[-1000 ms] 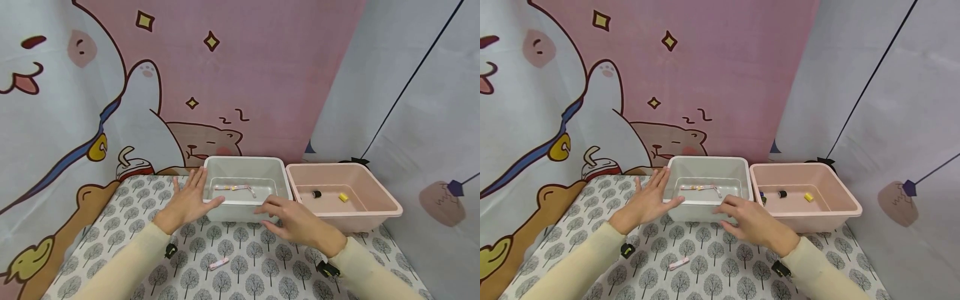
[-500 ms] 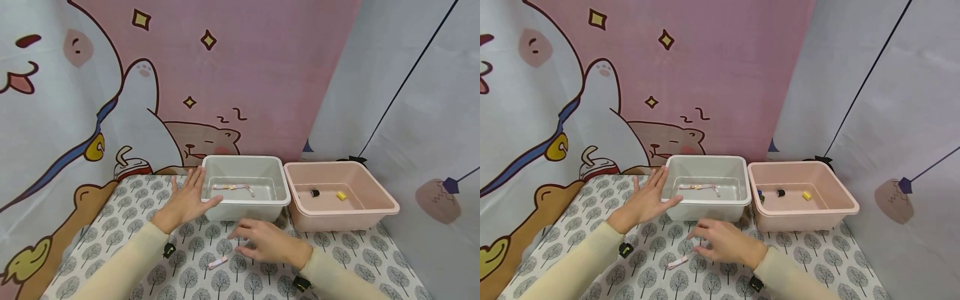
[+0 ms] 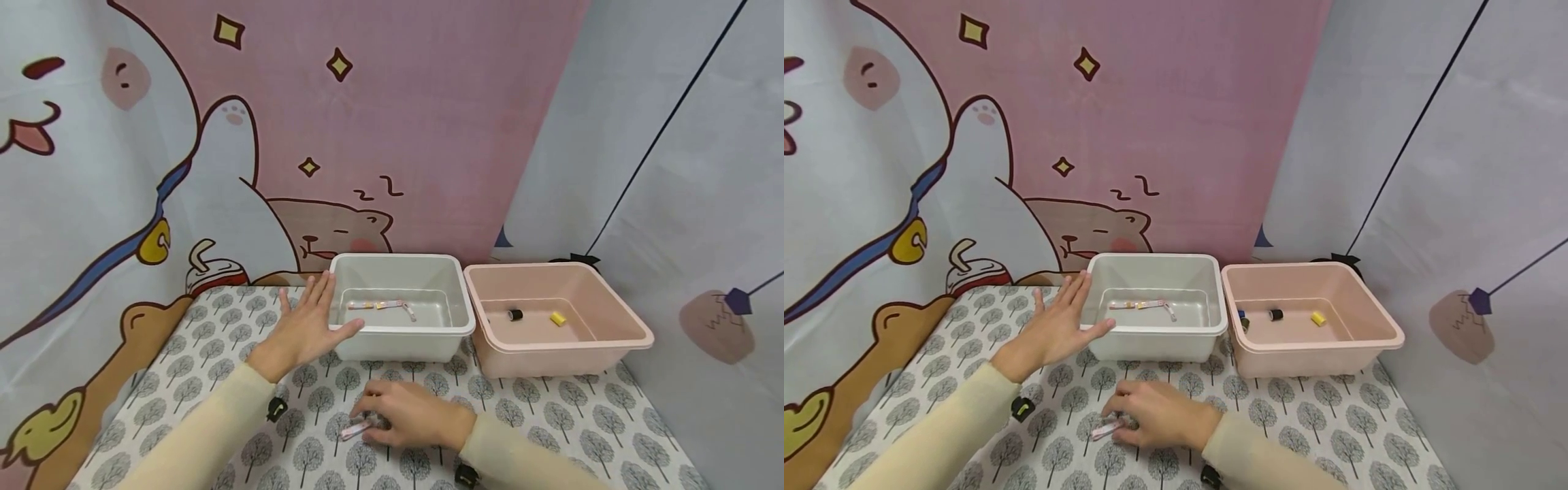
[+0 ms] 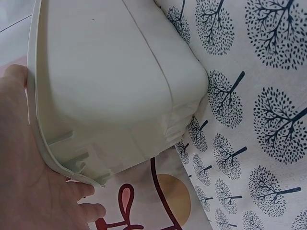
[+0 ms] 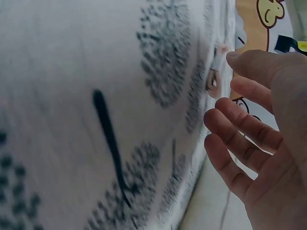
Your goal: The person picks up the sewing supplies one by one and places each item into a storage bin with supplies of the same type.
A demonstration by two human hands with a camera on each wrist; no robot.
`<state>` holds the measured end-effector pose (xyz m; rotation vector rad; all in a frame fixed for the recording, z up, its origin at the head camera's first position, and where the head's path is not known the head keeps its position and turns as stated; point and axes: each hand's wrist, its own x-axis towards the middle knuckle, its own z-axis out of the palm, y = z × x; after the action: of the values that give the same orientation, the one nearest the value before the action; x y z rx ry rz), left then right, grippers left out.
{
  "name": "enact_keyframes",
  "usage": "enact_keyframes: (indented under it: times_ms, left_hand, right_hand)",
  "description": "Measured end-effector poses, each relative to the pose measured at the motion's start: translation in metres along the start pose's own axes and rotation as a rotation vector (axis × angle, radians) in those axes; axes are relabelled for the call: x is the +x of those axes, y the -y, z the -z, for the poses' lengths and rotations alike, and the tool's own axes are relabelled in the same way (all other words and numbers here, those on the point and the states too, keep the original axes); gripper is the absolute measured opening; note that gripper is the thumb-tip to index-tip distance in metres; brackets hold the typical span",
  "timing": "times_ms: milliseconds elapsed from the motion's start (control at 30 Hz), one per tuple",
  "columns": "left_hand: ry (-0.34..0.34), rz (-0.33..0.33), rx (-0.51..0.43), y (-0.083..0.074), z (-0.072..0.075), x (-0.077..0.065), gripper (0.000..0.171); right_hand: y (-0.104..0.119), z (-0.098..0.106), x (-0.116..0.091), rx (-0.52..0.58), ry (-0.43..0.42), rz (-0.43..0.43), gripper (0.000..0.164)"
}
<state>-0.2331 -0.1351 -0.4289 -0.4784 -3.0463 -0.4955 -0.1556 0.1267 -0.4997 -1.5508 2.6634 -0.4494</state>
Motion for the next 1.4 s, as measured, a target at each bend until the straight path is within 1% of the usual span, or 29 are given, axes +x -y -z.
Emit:
enact_keyframes:
  times_ms: [100,267,500,633,733,900,1033,1167,1400]
  left_hand:
    - [0.001,-0.001,0.003,0.0,0.0,0.0,0.125]
    - [-0.012,-0.008,0.006,0.0,0.002,0.0,0.125]
    - [-0.013,-0.006,0.012,0.002,-0.001,-0.001,0.127]
    - [-0.014,-0.007,0.009,0.002,-0.002,-0.001,0.124]
    - [-0.014,-0.009,0.003,0.001,-0.003,-0.001,0.123]
    - [-0.016,-0.012,0.004,0.001,-0.003,-0.001,0.126]
    - [-0.018,-0.015,0.007,0.001,-0.003,0.0,0.127]
    - [-0.016,-0.015,0.013,0.002,-0.003,0.0,0.127]
    - [-0.021,-0.016,0.018,0.003,-0.003,0.002,0.127]
  right_hand:
    - [0.001,-0.005,0.002,-0.014,0.005,0.012,0.029]
    - [0.002,-0.007,0.005,-0.034,-0.002,0.012,0.029]
    - [0.001,-0.011,0.008,-0.045,-0.003,0.053,0.019]
    - [0.0,-0.012,0.008,-0.038,-0.011,0.064,0.018]
    - [0.0,-0.013,0.009,-0.034,-0.007,0.061,0.018]
    - [0.002,-0.01,0.007,-0.008,0.012,0.037,0.018]
    - [0.003,0.0,0.005,0.027,0.017,0.004,0.018]
    - [-0.001,0.015,0.003,0.04,-0.008,-0.003,0.02]
    - [-0.007,0.051,-0.003,0.011,-0.109,0.029,0.017]
